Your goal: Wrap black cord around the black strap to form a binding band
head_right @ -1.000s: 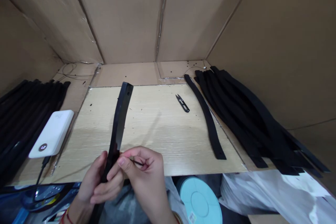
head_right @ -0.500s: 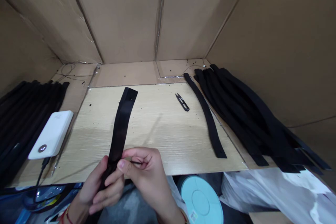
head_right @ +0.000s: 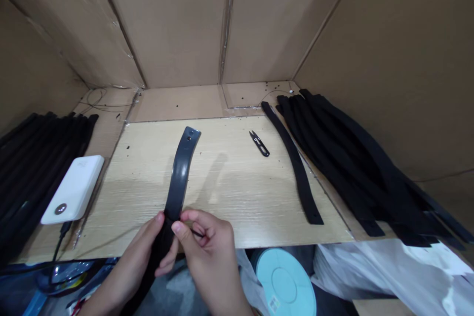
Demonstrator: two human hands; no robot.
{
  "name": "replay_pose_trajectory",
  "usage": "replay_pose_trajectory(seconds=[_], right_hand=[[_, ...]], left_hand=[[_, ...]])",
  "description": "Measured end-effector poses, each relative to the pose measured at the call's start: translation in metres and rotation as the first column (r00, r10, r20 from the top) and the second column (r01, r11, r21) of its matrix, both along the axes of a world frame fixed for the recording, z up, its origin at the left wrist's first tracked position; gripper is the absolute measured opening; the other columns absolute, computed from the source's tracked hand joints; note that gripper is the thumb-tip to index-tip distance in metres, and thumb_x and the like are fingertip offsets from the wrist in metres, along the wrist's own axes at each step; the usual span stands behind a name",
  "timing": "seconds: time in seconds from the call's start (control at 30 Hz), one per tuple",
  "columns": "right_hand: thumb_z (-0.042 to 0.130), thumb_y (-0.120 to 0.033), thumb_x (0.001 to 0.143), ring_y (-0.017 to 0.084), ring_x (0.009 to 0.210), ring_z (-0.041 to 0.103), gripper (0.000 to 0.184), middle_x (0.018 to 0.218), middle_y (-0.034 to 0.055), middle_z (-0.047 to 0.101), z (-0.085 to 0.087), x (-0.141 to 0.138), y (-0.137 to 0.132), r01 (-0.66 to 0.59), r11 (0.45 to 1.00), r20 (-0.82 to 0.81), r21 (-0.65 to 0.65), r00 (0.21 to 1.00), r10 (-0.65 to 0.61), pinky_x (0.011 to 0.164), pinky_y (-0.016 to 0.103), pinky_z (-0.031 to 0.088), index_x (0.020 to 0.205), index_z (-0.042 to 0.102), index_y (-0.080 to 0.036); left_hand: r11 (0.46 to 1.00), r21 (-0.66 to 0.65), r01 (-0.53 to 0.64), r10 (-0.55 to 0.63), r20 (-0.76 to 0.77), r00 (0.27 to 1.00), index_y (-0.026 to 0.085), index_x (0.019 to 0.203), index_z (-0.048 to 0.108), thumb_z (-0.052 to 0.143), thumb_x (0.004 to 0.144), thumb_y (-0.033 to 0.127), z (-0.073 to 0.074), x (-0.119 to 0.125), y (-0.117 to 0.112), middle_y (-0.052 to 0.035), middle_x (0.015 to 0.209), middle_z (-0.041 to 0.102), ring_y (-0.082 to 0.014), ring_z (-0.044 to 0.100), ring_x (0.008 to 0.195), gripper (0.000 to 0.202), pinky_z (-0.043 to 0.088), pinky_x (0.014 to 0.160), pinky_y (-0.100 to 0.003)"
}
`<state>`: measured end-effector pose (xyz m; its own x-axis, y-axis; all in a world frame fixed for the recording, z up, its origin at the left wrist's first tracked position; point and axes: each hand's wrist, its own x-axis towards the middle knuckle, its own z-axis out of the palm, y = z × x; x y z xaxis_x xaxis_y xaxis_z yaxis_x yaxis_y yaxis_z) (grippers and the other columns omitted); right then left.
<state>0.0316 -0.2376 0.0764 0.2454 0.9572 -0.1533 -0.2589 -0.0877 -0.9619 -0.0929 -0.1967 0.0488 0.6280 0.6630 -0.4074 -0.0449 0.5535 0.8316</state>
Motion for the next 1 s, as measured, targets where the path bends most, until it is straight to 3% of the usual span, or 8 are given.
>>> replay_pose_trajectory(seconds=[0.2,0.33,0.43,0.6,0.73,0.83,0.93,1.0], right_hand=[[0.065,-0.023,0.087,0.011,0.054,0.067,0.013,0.061,0.0002,0.067,0.005,0.003,-0.002,-0.022,0.998,-0.018,0.060,1.000,0.023,0.051,0.012,0.053,0.076,0.065,-0.016],[0.070,-0.022,0.083,0.009,0.052,0.065,0.008,0.059,0.0008,0.067,0.007,-0.001,0.000,0.061,0.994,-0.056,0.088,0.997,-0.056,0.051,0.010,0.052,0.077,0.069,-0.016],[0.074,-0.019,0.080,0.007,0.056,0.065,0.004,0.064,0.0023,0.069,0.003,-0.003,0.000,0.108,0.991,-0.066,0.083,0.993,-0.103,0.056,0.008,0.051,0.078,0.071,-0.016],[0.074,-0.021,0.081,0.006,0.059,0.062,0.005,0.065,0.0024,0.068,-0.013,0.002,-0.001,0.022,0.997,-0.226,0.075,0.974,-0.004,0.057,0.010,0.049,0.079,0.073,-0.017],[0.076,-0.024,0.080,0.005,0.055,0.057,0.006,0.062,0.0008,0.064,-0.024,0.004,-0.003,0.032,0.998,-0.299,0.054,0.954,-0.014,0.056,0.011,0.048,0.080,0.074,-0.018],[0.077,-0.025,0.079,0.005,0.054,0.056,0.008,0.063,0.0019,0.064,-0.026,0.003,-0.003,0.051,0.998,-0.316,0.034,0.948,-0.038,0.052,0.011,0.045,0.081,0.075,-0.018],[0.080,-0.025,0.076,0.004,0.049,0.053,0.011,0.060,0.0020,0.062,-0.025,0.001,-0.002,0.066,0.998,-0.388,0.001,0.920,-0.061,0.047,0.009,0.041,0.078,0.074,-0.016],[0.081,-0.026,0.074,0.002,0.039,0.044,0.012,0.056,-0.0002,0.059,-0.024,0.001,0.000,0.046,0.999,-0.490,-0.005,0.871,-0.043,0.040,0.009,0.036,0.078,0.073,-0.017]], left_hand=[[0.982,-0.186,-0.022,0.048,0.136,0.990,0.014,0.081,0.051,0.053,0.088,0.061,0.002,-0.002,-0.004,0.0063,0.050,0.040,-0.0038,0.029,0.042,0.047,0.023,0.040,-0.016],[0.967,-0.242,-0.075,0.109,0.130,0.985,0.014,0.077,0.049,0.061,0.079,0.067,0.008,0.005,-0.006,0.0071,0.047,0.038,-0.0028,0.027,0.039,0.054,0.022,0.037,-0.014],[0.954,-0.283,-0.095,0.128,0.101,0.987,0.015,0.074,0.048,0.066,0.072,0.069,0.011,0.008,-0.006,0.0074,0.046,0.038,-0.0024,0.027,0.038,0.057,0.020,0.035,-0.014],[0.931,-0.360,-0.054,0.105,0.124,0.987,0.016,0.075,0.047,0.066,0.068,0.074,0.012,0.005,-0.008,0.0084,0.044,0.037,-0.0016,0.024,0.036,0.061,0.018,0.035,-0.014],[0.942,-0.333,0.034,0.049,0.238,0.970,0.015,0.080,0.049,0.060,0.074,0.073,0.008,0.003,-0.007,0.0082,0.045,0.037,-0.0015,0.024,0.035,0.059,0.019,0.036,-0.015],[0.960,-0.279,0.026,0.060,0.297,0.953,0.016,0.083,0.048,0.059,0.079,0.066,0.006,0.005,-0.008,0.0075,0.048,0.040,-0.0019,0.025,0.036,0.052,0.020,0.037,-0.015],[0.973,-0.232,0.012,0.061,0.301,0.952,0.016,0.086,0.047,0.057,0.083,0.062,0.004,0.007,-0.010,0.0074,0.050,0.040,-0.0023,0.027,0.037,0.047,0.020,0.037,-0.015],[0.978,-0.206,0.020,0.038,0.276,0.960,0.016,0.090,0.045,0.055,0.085,0.062,0.003,0.008,-0.011,0.0078,0.052,0.039,-0.0022,0.027,0.037,0.047,0.020,0.038,-0.015]])
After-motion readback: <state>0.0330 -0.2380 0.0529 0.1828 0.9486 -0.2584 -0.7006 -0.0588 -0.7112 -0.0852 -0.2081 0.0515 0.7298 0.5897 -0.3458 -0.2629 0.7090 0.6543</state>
